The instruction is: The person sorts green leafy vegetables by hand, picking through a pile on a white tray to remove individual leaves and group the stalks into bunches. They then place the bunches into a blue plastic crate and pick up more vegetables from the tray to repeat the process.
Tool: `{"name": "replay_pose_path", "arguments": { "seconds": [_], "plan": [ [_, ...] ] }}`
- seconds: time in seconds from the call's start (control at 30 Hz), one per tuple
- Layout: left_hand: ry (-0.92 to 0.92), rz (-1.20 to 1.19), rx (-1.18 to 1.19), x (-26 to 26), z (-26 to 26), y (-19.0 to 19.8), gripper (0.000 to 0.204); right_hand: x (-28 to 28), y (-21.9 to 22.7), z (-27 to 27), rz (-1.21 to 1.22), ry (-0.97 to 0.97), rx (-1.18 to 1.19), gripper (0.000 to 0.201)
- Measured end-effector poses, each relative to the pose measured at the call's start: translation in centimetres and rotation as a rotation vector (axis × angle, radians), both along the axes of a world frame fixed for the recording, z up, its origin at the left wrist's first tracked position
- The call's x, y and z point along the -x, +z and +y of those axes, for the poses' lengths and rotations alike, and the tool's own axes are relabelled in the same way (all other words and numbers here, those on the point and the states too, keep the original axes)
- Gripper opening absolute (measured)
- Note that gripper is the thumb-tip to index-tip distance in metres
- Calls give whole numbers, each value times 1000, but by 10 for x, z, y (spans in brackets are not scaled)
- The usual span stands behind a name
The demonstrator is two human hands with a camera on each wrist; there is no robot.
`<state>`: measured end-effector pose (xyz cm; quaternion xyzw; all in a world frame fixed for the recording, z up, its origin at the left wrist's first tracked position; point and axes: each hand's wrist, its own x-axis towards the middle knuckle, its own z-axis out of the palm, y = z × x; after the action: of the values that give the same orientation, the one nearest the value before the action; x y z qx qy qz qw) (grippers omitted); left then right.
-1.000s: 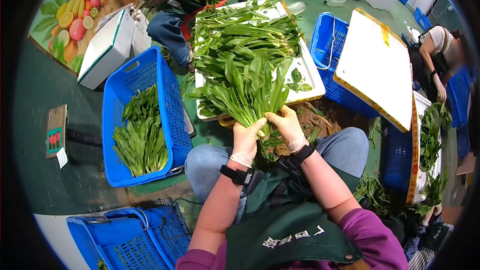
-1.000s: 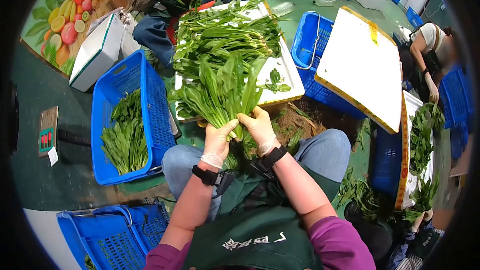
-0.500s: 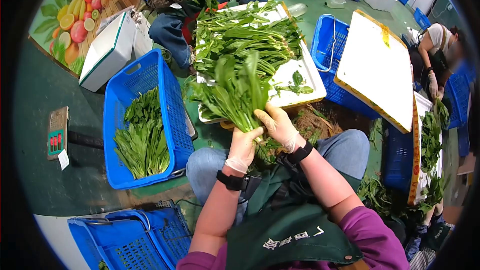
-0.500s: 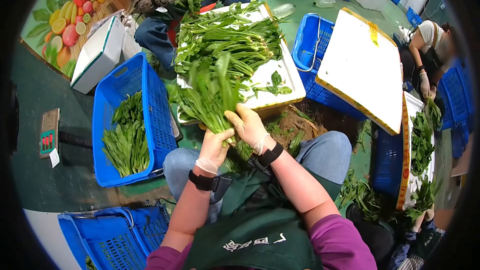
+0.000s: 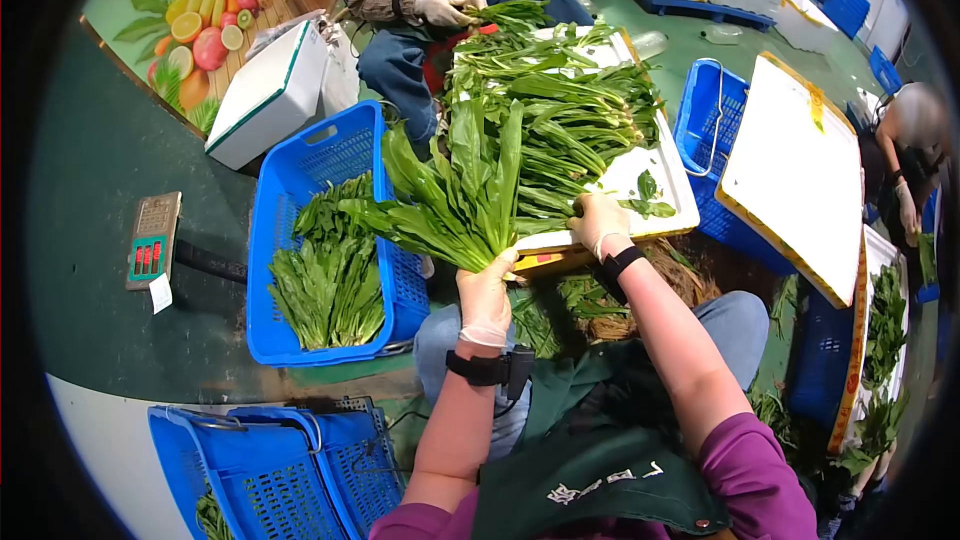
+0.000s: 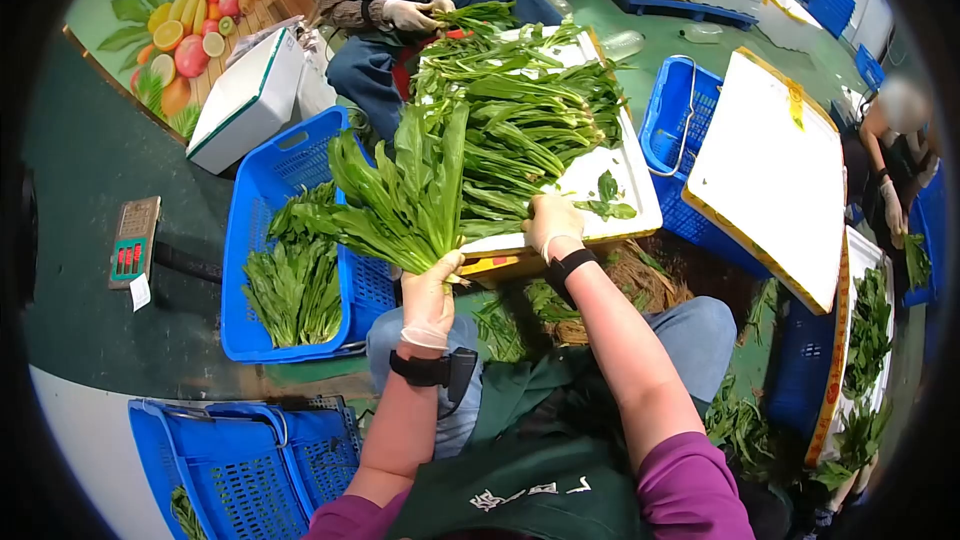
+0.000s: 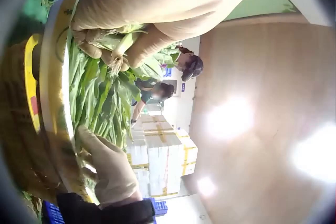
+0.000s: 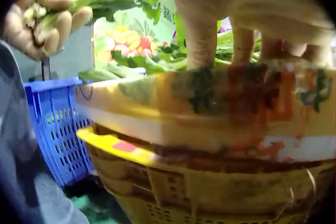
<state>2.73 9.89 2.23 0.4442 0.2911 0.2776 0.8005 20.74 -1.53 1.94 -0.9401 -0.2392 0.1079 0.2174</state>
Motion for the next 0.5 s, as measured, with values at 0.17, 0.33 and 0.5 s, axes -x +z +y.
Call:
{"name": "replay_pose_path", "arguments": {
  "seconds": [0.17, 0.33, 0.5],
  "plan": [
    [189, -23, 10, 1, 3, -2, 33, -12, -20, -12, 120, -108, -437, 32],
    [171, -15, 134, 1, 0, 1, 32, 9, 2, -35, 898, 34, -916, 29],
    [-27, -6, 280, -7, -22, -2, 27, 37, 4, -33, 921, 100, -955, 18]
  ]
}}
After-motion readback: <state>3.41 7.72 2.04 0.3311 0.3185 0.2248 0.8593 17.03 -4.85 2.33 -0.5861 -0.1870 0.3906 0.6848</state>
